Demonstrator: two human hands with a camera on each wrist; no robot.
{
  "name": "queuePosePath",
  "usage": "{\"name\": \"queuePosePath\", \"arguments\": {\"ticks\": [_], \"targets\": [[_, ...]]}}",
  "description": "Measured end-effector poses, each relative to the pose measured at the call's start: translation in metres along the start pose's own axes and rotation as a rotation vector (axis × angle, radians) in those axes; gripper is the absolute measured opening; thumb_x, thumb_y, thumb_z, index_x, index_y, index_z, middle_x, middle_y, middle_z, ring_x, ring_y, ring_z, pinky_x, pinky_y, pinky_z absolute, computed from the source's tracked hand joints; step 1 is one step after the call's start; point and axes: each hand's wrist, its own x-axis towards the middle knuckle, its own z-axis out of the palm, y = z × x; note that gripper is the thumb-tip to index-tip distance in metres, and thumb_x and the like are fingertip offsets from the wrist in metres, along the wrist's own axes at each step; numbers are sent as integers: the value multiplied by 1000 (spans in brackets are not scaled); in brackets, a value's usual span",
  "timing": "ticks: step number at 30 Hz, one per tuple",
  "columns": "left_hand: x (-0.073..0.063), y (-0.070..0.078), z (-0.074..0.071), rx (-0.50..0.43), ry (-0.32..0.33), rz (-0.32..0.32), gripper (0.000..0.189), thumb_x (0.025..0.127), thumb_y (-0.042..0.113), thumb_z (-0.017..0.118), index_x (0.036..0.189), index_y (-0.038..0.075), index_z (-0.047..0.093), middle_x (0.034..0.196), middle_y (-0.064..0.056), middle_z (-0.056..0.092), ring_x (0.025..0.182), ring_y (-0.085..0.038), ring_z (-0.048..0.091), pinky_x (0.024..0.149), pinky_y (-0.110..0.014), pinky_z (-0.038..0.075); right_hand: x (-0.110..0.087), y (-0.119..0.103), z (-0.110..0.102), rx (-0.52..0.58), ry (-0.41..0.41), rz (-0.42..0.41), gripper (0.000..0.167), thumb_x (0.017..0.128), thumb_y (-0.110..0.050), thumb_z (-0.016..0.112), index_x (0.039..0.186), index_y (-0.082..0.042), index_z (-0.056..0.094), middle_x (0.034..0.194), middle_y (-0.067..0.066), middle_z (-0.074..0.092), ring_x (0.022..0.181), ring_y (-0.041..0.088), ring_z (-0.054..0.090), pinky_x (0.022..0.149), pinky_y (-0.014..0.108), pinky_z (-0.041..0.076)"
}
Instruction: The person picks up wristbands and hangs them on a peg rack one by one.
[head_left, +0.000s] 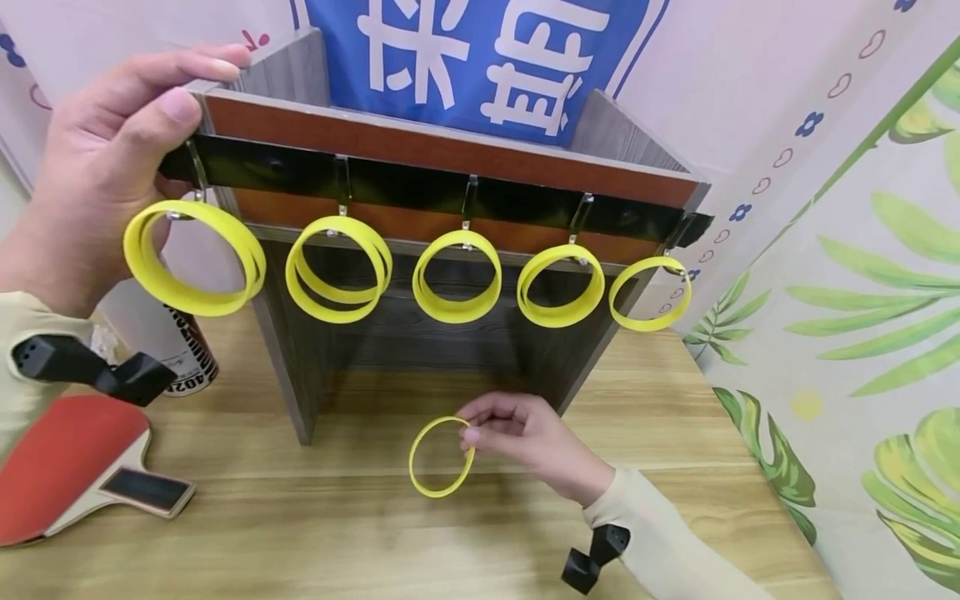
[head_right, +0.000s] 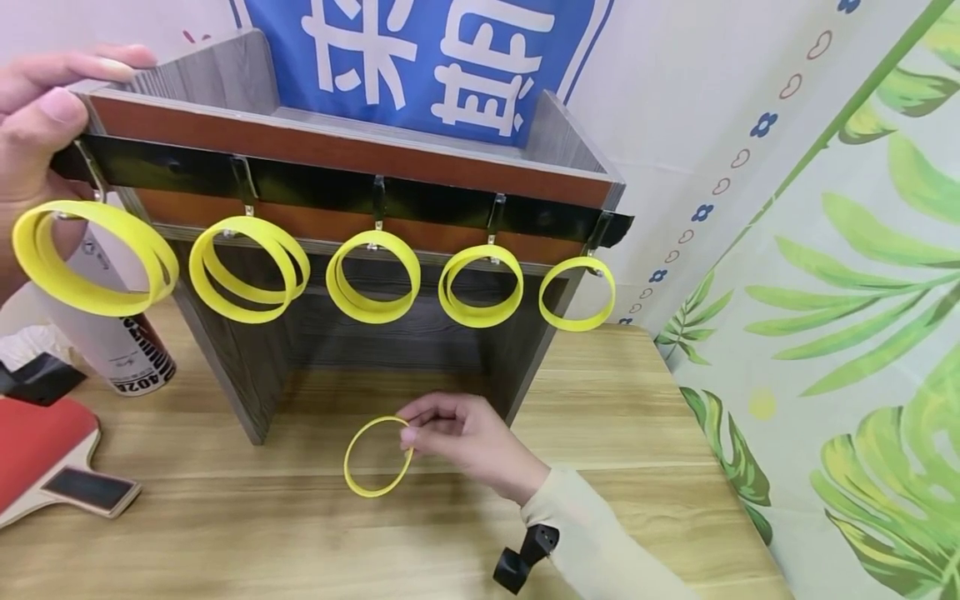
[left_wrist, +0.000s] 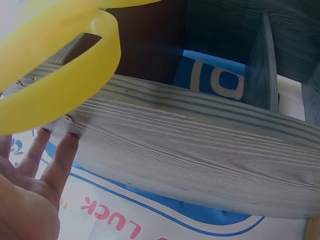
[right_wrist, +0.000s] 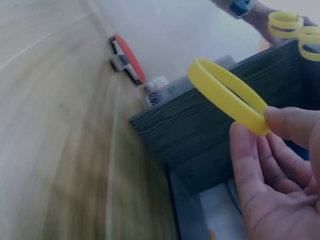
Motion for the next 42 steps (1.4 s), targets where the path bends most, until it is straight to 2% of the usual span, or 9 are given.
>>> {"name": "queuePosePath", "arguments": {"ticks": [10, 14, 17, 21, 27, 31, 37, 41, 42], "targets": [[-1, 0, -4, -6, 2, -15, 37, 102, 12, 63, 138, 3, 65, 160, -5, 52, 145, -26, 47, 90, -13, 59, -24, -16, -14, 19, 29, -147, 35, 100, -8, 68, 125, 16, 59, 101, -5, 76, 92, 8, 75, 88, 27, 64], [-1, -1, -7, -13, -5, -31, 36, 102, 12, 63, 137, 6, 67, 160, -3, 52, 145, -24, 46, 90, -13, 59, -32, -25, -20, -7, 67, -190, 28, 100, -6, 68, 121, 12, 62, 101, -5, 77, 92, 10, 75, 86, 27, 64], [-2, 0, -7, -1, -2, -37, 35, 103, 12, 62, 137, 6, 67, 160, -3, 53, 146, -24, 45, 86, -12, 58, -40, -35, -25, -23, 89, -237, 17, 100, -4, 67, 117, 0, 68, 101, -3, 77, 91, 10, 76, 85, 27, 64], [-1, 2, -5, 10, -4, -44, 35, 103, 12, 62, 137, 7, 67, 160, -1, 53, 149, -24, 43, 90, -13, 58, -49, -51, -34, -45, 112, -307, 17, 100, 1, 63, 115, -7, 70, 103, -1, 76, 93, 12, 76, 88, 29, 64], [1, 1, -4, -60, -15, -37, 35, 102, 11, 62, 137, 4, 66, 159, -5, 53, 143, -25, 49, 88, -14, 60, -60, -74, -50, -113, 165, -346, 20, 100, 7, 61, 116, -2, 68, 104, 1, 76, 96, 12, 76, 89, 29, 65], [1, -1, -4, -83, -29, -43, 36, 102, 11, 62, 137, 4, 66, 160, -6, 51, 138, -25, 53, 87, -14, 60, -69, -84, -61, -142, 198, -414, 22, 98, 12, 59, 117, 4, 67, 107, 5, 76, 98, 15, 76, 90, 26, 63], [0, -2, -4, -94, -31, -70, 35, 103, 12, 62, 137, 6, 67, 160, -5, 51, 134, -24, 54, 86, -15, 61, -80, -96, -79, -64, 214, -524, 31, 97, 21, 51, 120, 7, 66, 107, 9, 76, 98, 18, 74, 92, 25, 62], [0, -1, -4, -97, -34, -71, 35, 103, 13, 62, 137, 6, 67, 160, -5, 50, 135, -24, 54, 86, -15, 61, -88, -110, -91, -36, 280, -546, 35, 98, 22, 48, 120, 3, 67, 107, 7, 76, 98, 17, 74, 92, 24, 62], [0, 0, -4, -96, -34, -70, 35, 103, 13, 62, 137, 6, 67, 160, -5, 50, 135, -24, 54, 86, -15, 61, -90, -112, -94, -7, 294, -559, 35, 98, 23, 47, 120, 5, 67, 107, 9, 76, 97, 18, 74, 92, 25, 63]]}}
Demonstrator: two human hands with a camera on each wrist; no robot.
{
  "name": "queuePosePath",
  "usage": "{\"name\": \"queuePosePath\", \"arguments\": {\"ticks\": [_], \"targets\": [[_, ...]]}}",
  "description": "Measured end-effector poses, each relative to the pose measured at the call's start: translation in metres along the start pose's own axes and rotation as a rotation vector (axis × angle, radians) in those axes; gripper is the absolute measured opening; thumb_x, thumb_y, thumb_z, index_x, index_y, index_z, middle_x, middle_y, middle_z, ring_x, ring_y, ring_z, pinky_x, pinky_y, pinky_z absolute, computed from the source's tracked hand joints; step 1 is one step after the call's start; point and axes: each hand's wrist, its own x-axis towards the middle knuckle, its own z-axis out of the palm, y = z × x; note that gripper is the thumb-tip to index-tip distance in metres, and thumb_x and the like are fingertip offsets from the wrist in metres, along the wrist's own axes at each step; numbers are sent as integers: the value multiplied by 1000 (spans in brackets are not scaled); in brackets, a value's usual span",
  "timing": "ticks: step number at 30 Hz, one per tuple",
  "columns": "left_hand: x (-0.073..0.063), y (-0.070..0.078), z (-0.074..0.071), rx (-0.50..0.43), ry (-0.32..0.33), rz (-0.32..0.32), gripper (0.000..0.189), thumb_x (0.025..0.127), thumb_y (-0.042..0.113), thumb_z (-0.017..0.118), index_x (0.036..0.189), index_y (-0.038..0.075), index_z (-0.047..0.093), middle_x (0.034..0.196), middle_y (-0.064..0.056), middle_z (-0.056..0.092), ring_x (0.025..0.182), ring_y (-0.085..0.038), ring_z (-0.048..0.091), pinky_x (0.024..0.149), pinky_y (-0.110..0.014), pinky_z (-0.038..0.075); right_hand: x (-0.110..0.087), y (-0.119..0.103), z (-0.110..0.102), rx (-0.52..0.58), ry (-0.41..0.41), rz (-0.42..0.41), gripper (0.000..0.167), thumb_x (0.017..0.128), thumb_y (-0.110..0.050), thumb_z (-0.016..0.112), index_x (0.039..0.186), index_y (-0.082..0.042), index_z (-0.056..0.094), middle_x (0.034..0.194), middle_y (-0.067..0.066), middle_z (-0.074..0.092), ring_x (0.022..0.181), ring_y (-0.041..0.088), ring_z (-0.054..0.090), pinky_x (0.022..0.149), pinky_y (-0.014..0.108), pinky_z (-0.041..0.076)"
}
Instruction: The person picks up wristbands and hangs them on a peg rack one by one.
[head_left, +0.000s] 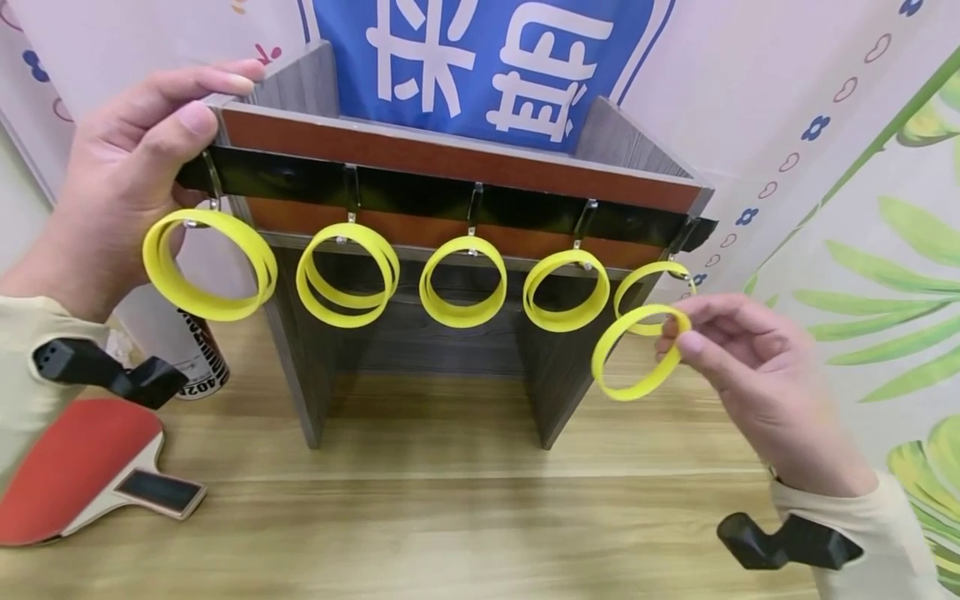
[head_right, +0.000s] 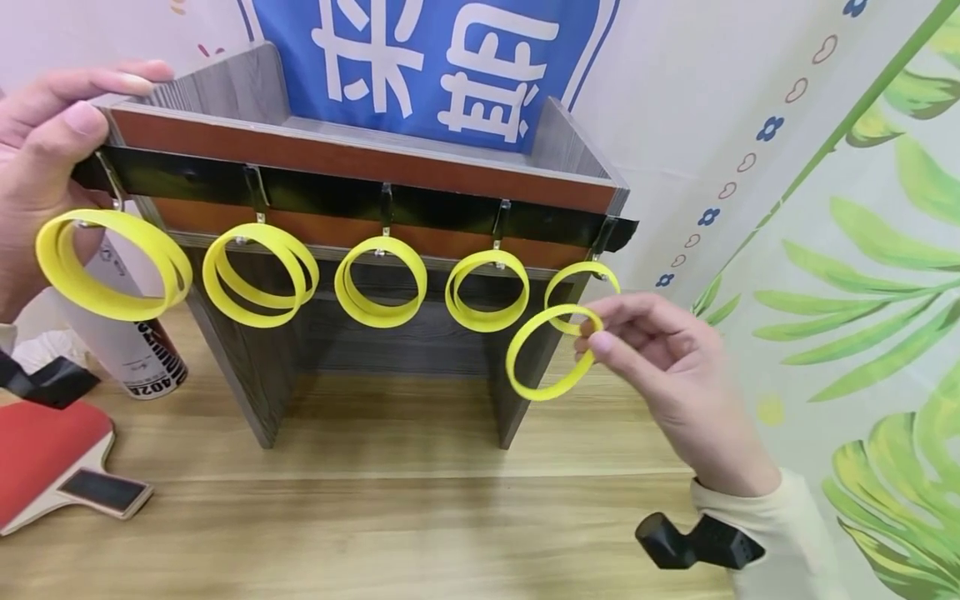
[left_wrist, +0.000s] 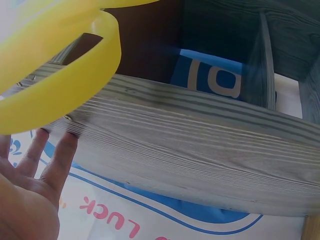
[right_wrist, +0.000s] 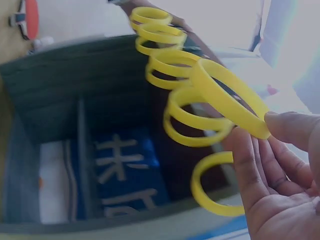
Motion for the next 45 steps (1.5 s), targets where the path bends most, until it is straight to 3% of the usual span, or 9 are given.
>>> {"name": "queuePosePath", "arguments": {"ticks": [10, 13, 23, 35, 45], "targets": [[1, 0, 1, 3, 4, -1, 35, 103, 12, 61, 137, 6, 66, 160, -4, 50, 135, -24, 55, 86, -15, 61, 12, -18, -27, 82, 126, -65, 33, 97, 26, 44, 121, 15, 64, 108, 16, 77, 101, 21, 75, 88, 24, 63], [1, 0, 1, 23, 0, 3, 35, 103, 13, 61, 138, 7, 66, 161, -4, 50, 137, -24, 53, 86, -14, 60, 16, -18, -35, 153, 101, -78, 33, 97, 27, 42, 124, 19, 60, 110, 20, 75, 103, 24, 74, 88, 25, 63], [1, -2, 2, 9, -12, 18, 35, 103, 12, 61, 137, 7, 67, 161, -5, 50, 135, -23, 54, 90, -13, 59, 20, -6, -40, 181, 77, -39, 35, 96, 27, 43, 125, 17, 61, 113, 18, 75, 104, 21, 75, 90, 24, 63], [1, -1, 4, 6, -7, 24, 34, 104, 12, 60, 136, 6, 67, 160, -4, 52, 130, -22, 58, 90, -12, 58, 14, 3, -28, -65, 114, 36, 24, 96, 17, 58, 119, 11, 64, 110, 9, 75, 99, 14, 74, 87, 20, 63], [-2, 1, 6, 17, 32, 48, 39, 102, 11, 62, 139, -1, 62, 159, -10, 52, 132, -27, 57, 89, -14, 60, 14, 13, -20, -89, 111, 50, 26, 95, 20, 57, 118, 11, 66, 105, 10, 75, 88, 18, 75, 83, 26, 64]]}}
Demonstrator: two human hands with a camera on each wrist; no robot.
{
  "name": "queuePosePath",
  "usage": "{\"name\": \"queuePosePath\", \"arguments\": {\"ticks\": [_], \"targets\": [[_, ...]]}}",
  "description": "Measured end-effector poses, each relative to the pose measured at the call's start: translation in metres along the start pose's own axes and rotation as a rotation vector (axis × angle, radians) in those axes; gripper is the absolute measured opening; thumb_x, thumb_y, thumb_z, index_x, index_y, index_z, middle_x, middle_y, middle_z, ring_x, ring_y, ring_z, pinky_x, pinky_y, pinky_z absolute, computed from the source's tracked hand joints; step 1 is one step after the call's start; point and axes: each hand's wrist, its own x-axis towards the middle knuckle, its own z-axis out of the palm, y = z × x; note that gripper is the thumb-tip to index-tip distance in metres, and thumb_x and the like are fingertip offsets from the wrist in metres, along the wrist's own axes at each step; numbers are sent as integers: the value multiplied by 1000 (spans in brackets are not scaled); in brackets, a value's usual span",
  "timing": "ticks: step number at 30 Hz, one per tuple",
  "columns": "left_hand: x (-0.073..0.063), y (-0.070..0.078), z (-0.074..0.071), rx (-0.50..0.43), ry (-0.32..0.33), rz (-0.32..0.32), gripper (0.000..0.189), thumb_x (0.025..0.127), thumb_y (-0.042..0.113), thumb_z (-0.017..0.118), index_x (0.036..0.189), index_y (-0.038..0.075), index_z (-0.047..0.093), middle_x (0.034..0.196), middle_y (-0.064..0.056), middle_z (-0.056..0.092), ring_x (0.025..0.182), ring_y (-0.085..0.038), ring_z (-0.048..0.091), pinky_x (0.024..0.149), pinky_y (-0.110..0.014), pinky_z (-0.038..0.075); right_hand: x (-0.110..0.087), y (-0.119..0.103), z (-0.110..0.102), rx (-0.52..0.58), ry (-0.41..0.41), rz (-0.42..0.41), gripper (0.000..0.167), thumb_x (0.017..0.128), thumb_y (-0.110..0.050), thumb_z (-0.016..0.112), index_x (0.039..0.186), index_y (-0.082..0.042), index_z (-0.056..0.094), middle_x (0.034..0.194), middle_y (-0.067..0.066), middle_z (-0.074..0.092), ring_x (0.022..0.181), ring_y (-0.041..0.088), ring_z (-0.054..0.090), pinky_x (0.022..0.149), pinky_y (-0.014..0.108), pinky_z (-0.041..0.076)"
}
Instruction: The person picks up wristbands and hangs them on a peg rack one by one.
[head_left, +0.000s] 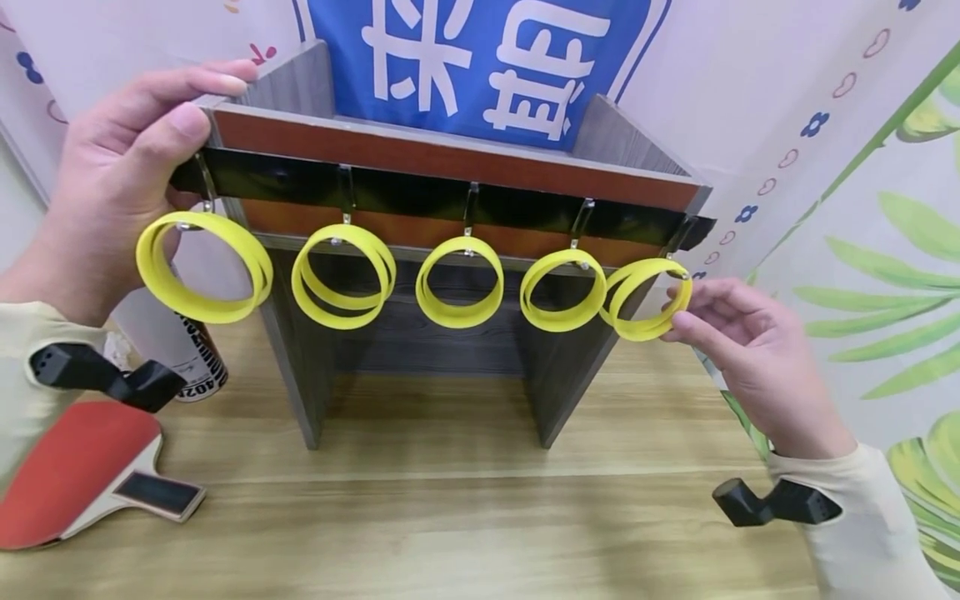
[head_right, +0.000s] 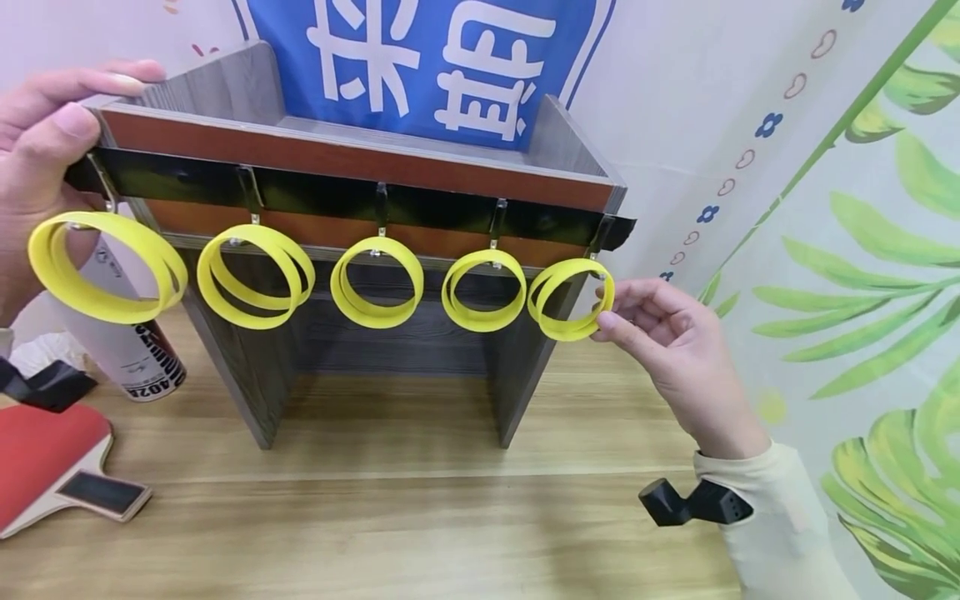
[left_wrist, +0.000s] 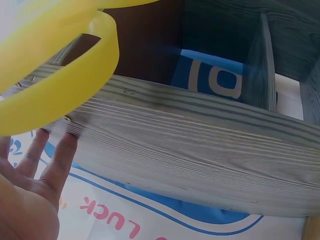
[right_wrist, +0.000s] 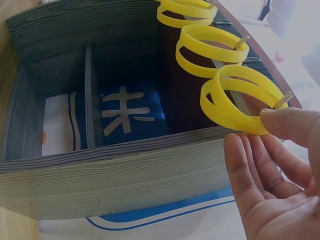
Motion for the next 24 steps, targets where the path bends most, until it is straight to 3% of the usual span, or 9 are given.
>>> {"name": "queuePosePath", "arguments": {"ticks": [4, 9, 20, 24], "targets": [[-1, 1, 3, 4, -8, -2, 40, 102, 12, 62, 140, -1, 62, 158, -9, 53, 132, -26, 57, 89, -14, 60, -3, 1, -1, -8, -27, 21, 25, 96, 18, 59, 119, 10, 65, 107, 9, 75, 90, 17, 76, 85, 26, 64], [-3, 4, 5, 29, 25, 29, 41, 102, 12, 62, 139, -5, 61, 157, -11, 55, 130, -28, 58, 87, -13, 60, -5, 5, 1, -89, -59, 77, 24, 97, 11, 62, 120, 5, 66, 109, 6, 77, 92, 15, 77, 88, 24, 63], [-3, 2, 2, 24, 20, 37, 45, 101, 13, 64, 141, -6, 58, 158, -11, 53, 135, -30, 55, 87, -13, 60, -16, 20, 6, -246, -149, 196, 26, 100, -1, 66, 127, -4, 65, 109, 2, 76, 95, 12, 76, 89, 23, 63], [-4, 3, 1, 33, 11, 30, 42, 101, 12, 63, 140, -4, 60, 158, -10, 53, 135, -29, 55, 87, -13, 60, -21, 31, 11, -276, -203, 191, 21, 101, -1, 64, 122, 3, 64, 109, 0, 75, 95, 11, 76, 87, 27, 65]]}}
